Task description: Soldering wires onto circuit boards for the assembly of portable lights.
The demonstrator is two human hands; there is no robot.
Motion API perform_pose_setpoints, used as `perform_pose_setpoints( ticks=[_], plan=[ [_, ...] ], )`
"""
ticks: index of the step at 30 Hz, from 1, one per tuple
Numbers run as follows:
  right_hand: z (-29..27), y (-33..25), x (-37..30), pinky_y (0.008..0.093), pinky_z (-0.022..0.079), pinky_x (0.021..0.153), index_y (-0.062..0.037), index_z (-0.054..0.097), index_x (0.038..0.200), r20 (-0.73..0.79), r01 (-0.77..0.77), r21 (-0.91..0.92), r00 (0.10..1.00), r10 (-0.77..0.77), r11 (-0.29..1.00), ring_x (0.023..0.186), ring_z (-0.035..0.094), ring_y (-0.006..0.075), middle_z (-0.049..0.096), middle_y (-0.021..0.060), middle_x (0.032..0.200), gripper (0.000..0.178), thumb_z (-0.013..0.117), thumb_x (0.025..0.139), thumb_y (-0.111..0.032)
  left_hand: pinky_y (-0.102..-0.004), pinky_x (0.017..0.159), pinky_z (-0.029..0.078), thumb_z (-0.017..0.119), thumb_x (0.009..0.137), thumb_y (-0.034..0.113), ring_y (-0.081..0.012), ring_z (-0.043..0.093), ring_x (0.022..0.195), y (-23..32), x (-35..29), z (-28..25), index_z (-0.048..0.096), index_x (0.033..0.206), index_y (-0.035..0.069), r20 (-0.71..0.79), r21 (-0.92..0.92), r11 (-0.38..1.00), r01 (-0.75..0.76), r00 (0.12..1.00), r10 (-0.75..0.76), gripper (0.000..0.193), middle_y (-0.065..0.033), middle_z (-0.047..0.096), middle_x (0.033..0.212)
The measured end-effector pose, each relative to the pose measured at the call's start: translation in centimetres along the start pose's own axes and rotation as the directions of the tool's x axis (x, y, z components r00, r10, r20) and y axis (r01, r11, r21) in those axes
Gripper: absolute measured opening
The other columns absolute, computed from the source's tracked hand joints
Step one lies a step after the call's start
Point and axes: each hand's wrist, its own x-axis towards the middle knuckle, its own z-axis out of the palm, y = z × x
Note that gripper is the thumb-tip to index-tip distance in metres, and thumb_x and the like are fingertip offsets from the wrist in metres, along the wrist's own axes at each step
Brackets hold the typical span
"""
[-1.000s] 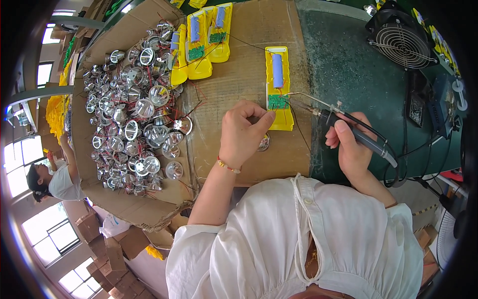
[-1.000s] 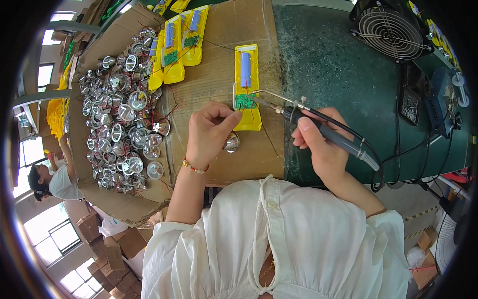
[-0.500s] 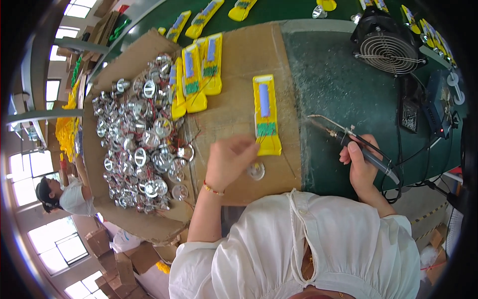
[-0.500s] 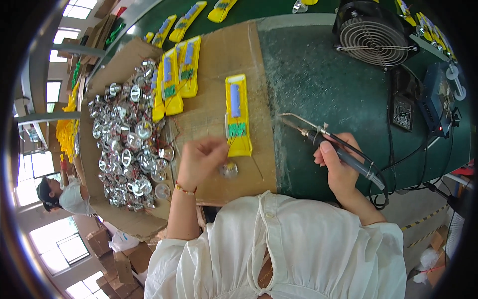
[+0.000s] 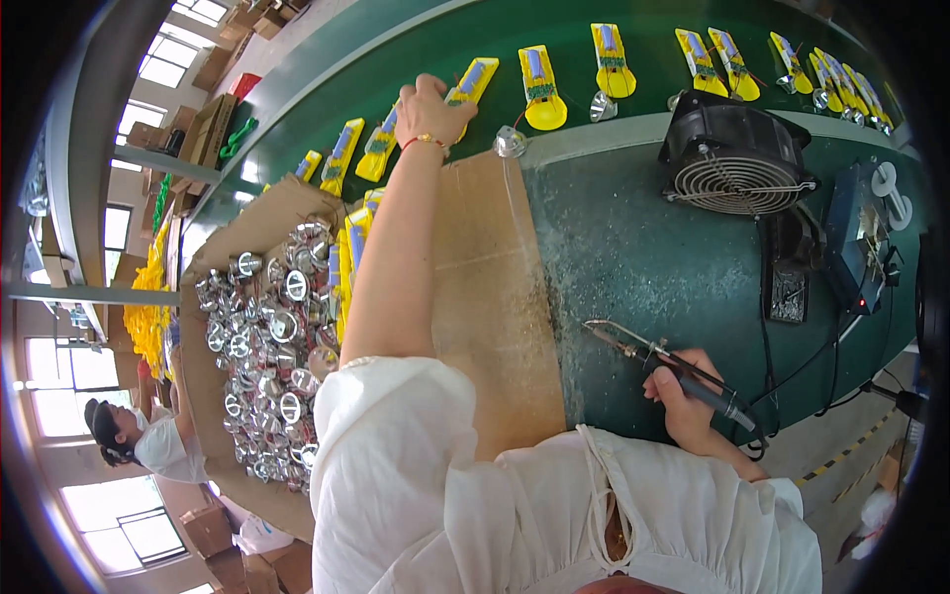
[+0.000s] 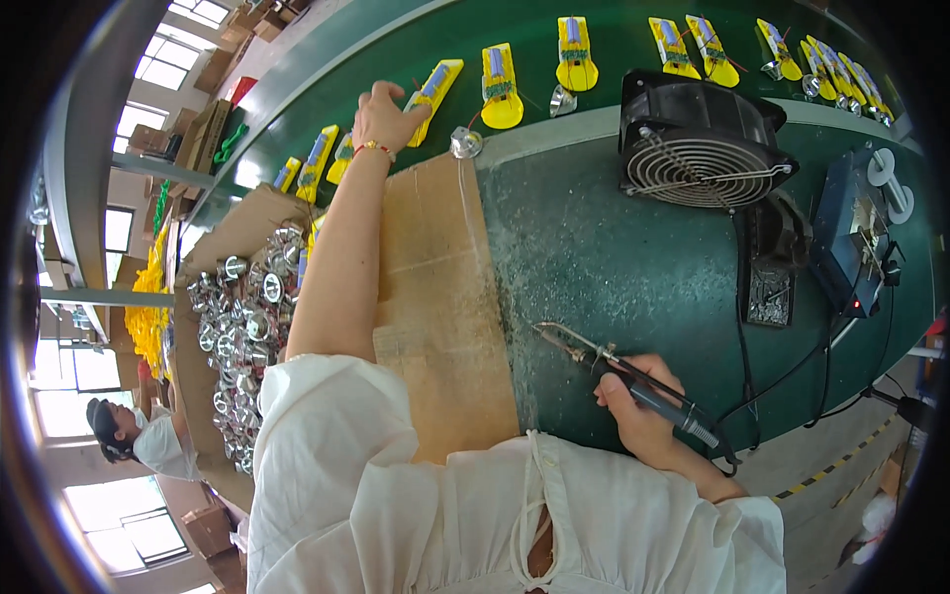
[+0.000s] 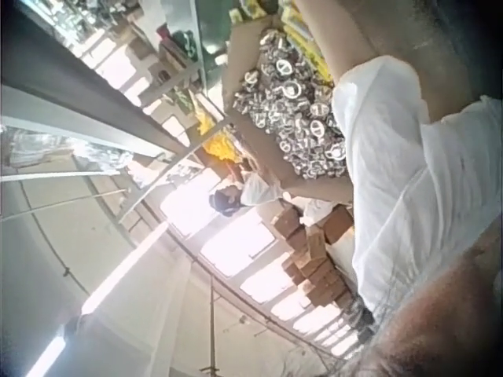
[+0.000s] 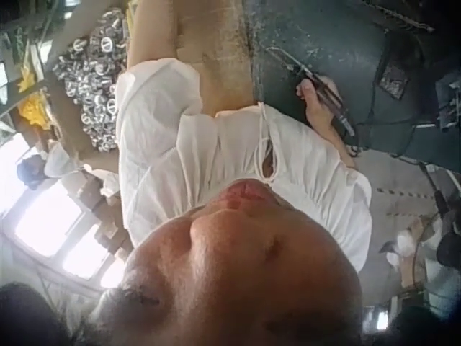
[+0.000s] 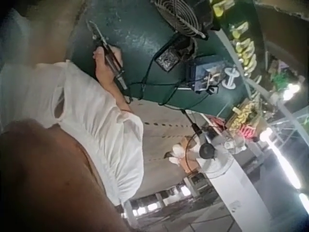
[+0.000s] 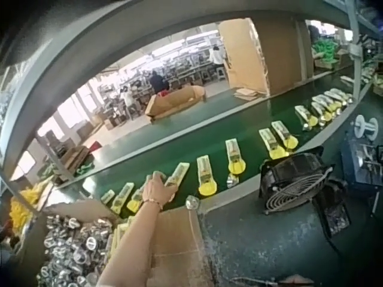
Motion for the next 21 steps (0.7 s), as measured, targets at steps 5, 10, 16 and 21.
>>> perform_pose_setpoints(
  ticks=[5, 10, 16, 21],
  plan=[
    [0.5, 0.0, 0.1, 0.0230, 0.047, 0.050, 0.0022, 0.049, 0.086, 0.025, -0.015, -0.032, 1.000, 0.016, 0.999, 0.056, 0.057, 0.0118, 0.059, 0.0098, 0.066, 0.015, 0.058, 0.079, -0.006, -0.0354, 0.079, 0.045, 0.068, 0.060, 0.034, -0.0283, 0.057, 0.089, -2.8, -1.9, -0.5, 0.055, 0.097, 0.008, 0.343, 0.003, 0.999, -0.034, 0.939, 0.030, 0.048, -0.0147, 0.059, 0.091],
    [0.0, 1.0, 0.3, 0.0210, 0.043, 0.048, 0.0016, 0.049, 0.090, -0.038, 0.042, -0.046, 0.998, -0.044, 0.998, 0.051, 0.052, 0.0104, 0.056, 0.0088, 0.063, 0.017, 0.057, 0.081, -0.010, -0.0381, 0.069, 0.047, 0.064, 0.065, 0.031, -0.0314, 0.057, 0.076, -0.2, -14.2, -5.0, 0.055, 0.086, 0.006, 0.149, -0.135, 0.984, -0.118, 0.979, 0.138, 0.034, -0.0152, 0.055, 0.084],
    [1.1, 0.6, 0.5, 0.0189, 0.038, 0.046, 0.0011, 0.051, 0.088, -0.028, 0.139, -0.069, 0.990, -0.141, 0.988, 0.050, 0.050, 0.0092, 0.055, 0.0069, 0.062, 0.018, 0.056, 0.081, -0.014, -0.0387, 0.060, 0.046, 0.070, 0.065, 0.031, -0.0311, 0.056, 0.072, -0.4, -27.7, -10.7, 0.050, 0.088, 0.007, 0.195, -0.273, 0.962, 0.012, 0.980, 0.043, 0.039, -0.0120, 0.053, 0.085],
    [1.0, 1.0, 0.4, 0.0180, 0.037, 0.044, 0.0004, 0.052, 0.088, -0.052, 0.197, -0.057, 0.978, -0.200, 0.979, 0.050, 0.049, 0.0090, 0.055, 0.0062, 0.062, 0.018, 0.056, 0.082, -0.016, -0.0329, 0.055, 0.046, 0.075, 0.060, 0.036, -0.0240, 0.056, 0.066, -3.3, -32.7, -13.1, 0.053, 0.084, 0.008, 0.015, -0.313, 0.949, -0.027, 0.999, 0.033, 0.043, -0.0075, 0.054, 0.076]
  ],
)
